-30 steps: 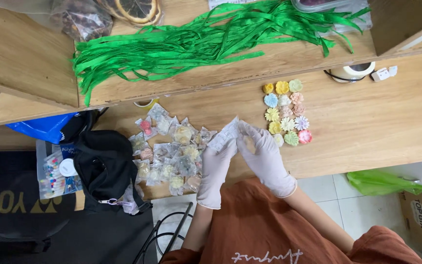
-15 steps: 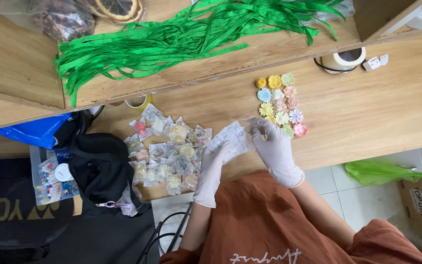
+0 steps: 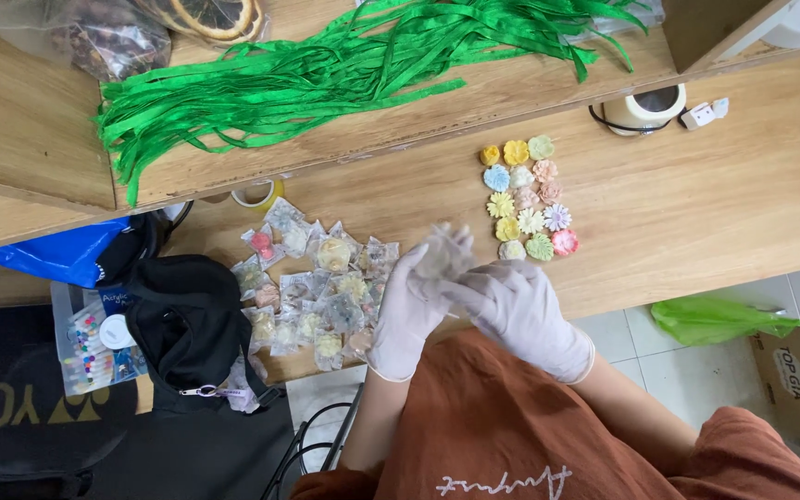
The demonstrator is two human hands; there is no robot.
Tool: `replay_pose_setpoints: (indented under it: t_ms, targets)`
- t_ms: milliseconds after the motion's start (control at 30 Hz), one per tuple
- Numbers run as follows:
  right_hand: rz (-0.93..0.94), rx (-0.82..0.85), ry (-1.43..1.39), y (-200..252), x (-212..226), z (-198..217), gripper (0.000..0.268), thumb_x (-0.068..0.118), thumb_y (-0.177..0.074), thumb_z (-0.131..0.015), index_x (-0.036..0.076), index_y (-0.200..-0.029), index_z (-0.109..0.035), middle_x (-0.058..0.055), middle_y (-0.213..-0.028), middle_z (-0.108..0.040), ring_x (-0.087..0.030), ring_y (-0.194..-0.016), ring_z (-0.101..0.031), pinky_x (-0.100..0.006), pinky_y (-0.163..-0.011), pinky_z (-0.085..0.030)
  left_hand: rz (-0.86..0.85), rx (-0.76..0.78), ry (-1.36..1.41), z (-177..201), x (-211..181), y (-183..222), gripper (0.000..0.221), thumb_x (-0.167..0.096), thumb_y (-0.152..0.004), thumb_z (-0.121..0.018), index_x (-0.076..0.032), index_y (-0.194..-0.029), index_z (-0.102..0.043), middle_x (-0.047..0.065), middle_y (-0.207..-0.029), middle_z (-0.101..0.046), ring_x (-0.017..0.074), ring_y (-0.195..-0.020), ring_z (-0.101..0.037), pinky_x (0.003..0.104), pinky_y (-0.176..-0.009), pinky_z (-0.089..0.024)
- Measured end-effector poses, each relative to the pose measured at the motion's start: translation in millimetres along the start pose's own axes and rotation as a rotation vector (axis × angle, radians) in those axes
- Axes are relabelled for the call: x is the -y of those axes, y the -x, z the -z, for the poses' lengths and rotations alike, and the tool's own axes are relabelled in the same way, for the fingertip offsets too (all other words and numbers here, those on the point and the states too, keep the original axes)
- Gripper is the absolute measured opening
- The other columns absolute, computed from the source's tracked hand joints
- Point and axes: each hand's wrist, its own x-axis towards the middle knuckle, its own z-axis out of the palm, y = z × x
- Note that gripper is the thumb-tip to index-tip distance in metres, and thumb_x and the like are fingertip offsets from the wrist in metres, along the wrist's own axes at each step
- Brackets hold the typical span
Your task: The person places small decorative wax flowers into individual plastic bags and arranges them on a desk.
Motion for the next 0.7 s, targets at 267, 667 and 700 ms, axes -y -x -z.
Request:
replay_pose_setpoints:
  t_ms: [267, 667, 700]
  targets:
    - [-0.999, -0.392, -1.682, 8, 3, -67, 0.057, 0.021, -0.098, -0.071, 0.003, -0.146, -0.047, -0.01, -0.14, -0.058, -0.022, -0.126, -0.058, -0.039, -0.11, -0.047, -0.673, -0.032, -0.676, -91, -1, 39, 0.078, -0.019, -0.098, -0.06, -0.006, -0.163, -0.02, 0.018, -0.164, -0.039, 0.0334, -0.154, -0.035, 0.047, -0.128, -0.029]
    - [-0.864, 0.148, -2.43, -16, 12, -53, 0.086, 0.038, -0.099, -0.065, 0.009, -0.166, -0.018, -0.011, -0.164, -0.038, -0.025, -0.147, -0.043, -0.043, -0.12, -0.039, -0.944, -0.057, -1.306, -85, 4, 61, 0.082, -0.054, -0.113, -0.033, 0.002, -0.168, -0.009, 0.023, -0.168, -0.037, 0.0325, -0.159, -0.034, 0.042, -0.135, -0.022]
    - [-0.849, 0.164, -2.494, -11, 10, -59, 0.088, 0.037, -0.098, -0.066, 0.01, -0.166, -0.017, -0.009, -0.167, -0.035, -0.024, -0.149, -0.04, -0.043, -0.122, -0.037, -0.938, -0.041, -1.384, -86, 3, 62, 0.079, -0.053, -0.115, -0.028, 0.002, -0.168, -0.008, 0.023, -0.171, -0.031, 0.0328, -0.163, -0.029, 0.042, -0.136, -0.018]
